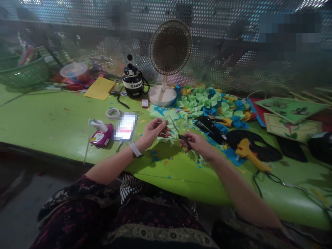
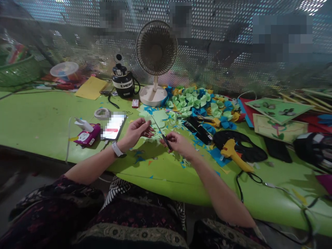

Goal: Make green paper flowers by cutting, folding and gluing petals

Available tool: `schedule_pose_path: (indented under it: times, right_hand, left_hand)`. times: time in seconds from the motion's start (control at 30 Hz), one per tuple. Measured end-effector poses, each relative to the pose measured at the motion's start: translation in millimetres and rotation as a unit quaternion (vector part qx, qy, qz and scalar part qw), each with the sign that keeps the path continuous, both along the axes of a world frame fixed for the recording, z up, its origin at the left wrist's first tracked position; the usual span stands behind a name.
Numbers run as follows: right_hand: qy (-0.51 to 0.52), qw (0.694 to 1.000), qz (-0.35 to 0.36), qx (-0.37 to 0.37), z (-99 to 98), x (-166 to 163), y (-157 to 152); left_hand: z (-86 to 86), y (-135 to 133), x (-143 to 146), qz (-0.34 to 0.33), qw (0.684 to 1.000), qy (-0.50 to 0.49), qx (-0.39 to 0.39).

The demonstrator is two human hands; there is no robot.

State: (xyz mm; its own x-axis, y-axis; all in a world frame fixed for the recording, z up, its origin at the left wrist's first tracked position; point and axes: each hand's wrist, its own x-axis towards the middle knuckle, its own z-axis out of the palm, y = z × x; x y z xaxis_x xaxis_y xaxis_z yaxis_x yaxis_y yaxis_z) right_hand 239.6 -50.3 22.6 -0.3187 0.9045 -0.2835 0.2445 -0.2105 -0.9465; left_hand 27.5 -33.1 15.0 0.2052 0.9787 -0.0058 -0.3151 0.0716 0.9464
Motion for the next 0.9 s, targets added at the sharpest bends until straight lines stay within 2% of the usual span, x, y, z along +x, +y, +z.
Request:
schedule_pose_path:
  times: [0.2, 0.57, 0.9]
  right_hand:
    - [-0.025, 0.999, -0.011, 0.026, 1.8, 2, 0]
    - [-0.040, 0.998, 0.034, 0.027, 4.9, 0, -3]
    - [-0.037, 0.999, 0.023, 0.030, 10.4, -4, -6]
  left_hand:
    - [2.5, -1, 0, 0.010, 1.000, -0.013, 0.004]
    - [0.7, -4, 1, -0.013, 1.000, 0.000, 0.025]
    - [-1.4, -4, 2, -0.023, 1.000, 0.000, 0.019]
